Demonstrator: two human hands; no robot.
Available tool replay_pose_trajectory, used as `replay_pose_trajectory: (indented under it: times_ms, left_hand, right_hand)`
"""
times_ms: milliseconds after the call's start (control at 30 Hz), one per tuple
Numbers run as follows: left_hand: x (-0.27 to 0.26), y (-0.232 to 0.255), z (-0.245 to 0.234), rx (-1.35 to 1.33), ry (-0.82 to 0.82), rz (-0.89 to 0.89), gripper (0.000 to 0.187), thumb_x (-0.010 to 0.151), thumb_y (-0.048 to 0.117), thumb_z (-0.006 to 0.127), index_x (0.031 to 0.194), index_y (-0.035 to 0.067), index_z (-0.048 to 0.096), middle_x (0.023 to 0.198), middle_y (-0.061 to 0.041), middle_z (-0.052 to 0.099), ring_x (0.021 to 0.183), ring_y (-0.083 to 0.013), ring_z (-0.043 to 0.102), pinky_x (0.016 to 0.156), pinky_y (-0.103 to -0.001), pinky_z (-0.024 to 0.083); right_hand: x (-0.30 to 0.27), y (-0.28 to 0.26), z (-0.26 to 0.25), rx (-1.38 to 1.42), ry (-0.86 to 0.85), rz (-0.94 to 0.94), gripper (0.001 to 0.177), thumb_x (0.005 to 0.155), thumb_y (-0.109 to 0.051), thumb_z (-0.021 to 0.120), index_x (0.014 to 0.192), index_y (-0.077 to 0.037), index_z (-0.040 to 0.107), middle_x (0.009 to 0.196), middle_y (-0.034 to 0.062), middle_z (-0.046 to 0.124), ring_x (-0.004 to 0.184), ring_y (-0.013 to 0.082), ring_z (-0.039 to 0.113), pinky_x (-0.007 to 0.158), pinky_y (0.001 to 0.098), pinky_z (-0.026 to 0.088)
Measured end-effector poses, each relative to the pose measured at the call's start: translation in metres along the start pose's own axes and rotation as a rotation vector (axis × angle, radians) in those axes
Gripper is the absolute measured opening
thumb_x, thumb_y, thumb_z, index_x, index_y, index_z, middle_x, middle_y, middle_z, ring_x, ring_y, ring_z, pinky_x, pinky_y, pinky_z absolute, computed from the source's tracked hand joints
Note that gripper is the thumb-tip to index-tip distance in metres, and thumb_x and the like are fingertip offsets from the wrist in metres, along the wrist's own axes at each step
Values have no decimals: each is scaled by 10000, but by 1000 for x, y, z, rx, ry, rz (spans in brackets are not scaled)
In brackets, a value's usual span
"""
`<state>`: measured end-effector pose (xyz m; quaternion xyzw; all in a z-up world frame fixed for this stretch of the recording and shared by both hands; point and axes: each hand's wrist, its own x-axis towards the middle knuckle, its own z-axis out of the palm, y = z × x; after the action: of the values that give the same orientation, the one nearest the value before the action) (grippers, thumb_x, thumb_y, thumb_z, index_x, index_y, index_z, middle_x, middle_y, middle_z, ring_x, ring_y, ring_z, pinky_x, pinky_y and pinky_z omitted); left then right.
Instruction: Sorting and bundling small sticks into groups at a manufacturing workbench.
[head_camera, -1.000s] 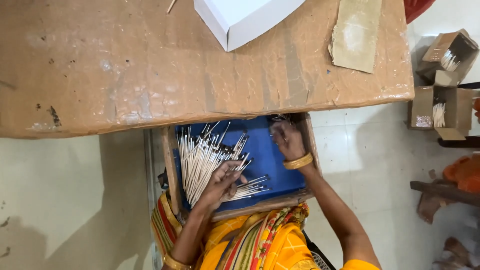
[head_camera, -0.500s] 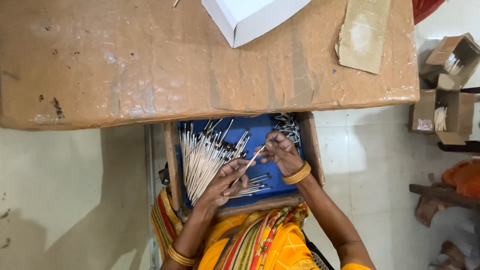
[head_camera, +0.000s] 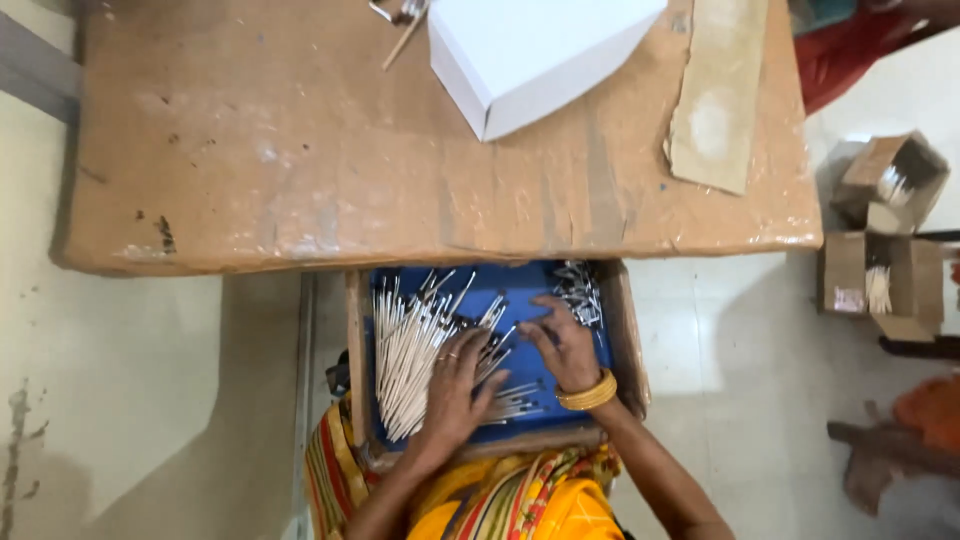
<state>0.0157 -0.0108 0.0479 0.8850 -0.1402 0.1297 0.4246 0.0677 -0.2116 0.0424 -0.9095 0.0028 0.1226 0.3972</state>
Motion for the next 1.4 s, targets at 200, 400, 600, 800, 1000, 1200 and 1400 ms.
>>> replay_pose_trajectory:
  times_ms: [200,400,600,800,1000,1200,1400]
  left_hand:
    - [32,43,68,-1136,-169,-227,652,1009,258,710,1500,-26,388,1383,-136,589,1273,-201,579,1117,-352,475]
    - [57,38,63,-1335,-633,-140,515,1003,189,703,1446,-34,567,1382,-68,654,1286,-127,587,1146,-311,457]
    - [49,55,74,-1416,-514,-392,500,965,212,722,1388,-12,575,1319,-55,658,1213,-124,600,1074,-303,477]
    - [89,52,13,-791,-372,-215,349,996,242,656,1283,45,666,1210,-66,717,1061,-134,689,888,-259,564]
    - [280,-23,-93,-195,249,-218,382,978,307,636,1250,39,656,1168,-176,726,1008,-337,708,876,-428,542]
    - [495,-181,-28,113,545,-69,661,907,387,803,1337,-18,504,1243,-262,640,1136,-426,613,963,-496,477]
    - [597,-273,16,139,275,-537,613,833,288,780,1308,23,499,1115,-183,690,1005,-359,697,852,-489,571]
  right_hand:
    - [48,-87,-29,1419,266,-527,399,1082,-187,635,1404,10,505,845,-8,616,832,185,669,711,333,597]
    - [94,-121,-92,1897,39,-520,222,1179,-257,585,1187,-57,491,860,48,629,713,107,609,633,226,507]
    - [107,-186,-90,1062,1008,-845,224,1085,-278,586,1247,-128,557,850,46,693,724,119,658,676,266,544]
    - [175,-113,-81,-28,798,-1178,84,1090,-137,660,1113,-66,624,960,74,751,794,127,724,659,250,587]
    - [186,-151,-165,40,641,-807,126,1109,-133,699,1163,-29,653,1033,85,745,943,210,751,825,328,627]
    - [337,-168,-221,-14,483,-788,118,1056,-45,669,1172,-24,660,1086,107,738,991,199,758,894,348,624]
    - [490,-161,-227,-583,375,-563,290,986,-137,765,1259,-91,676,1322,162,644,1230,355,608,1060,476,471]
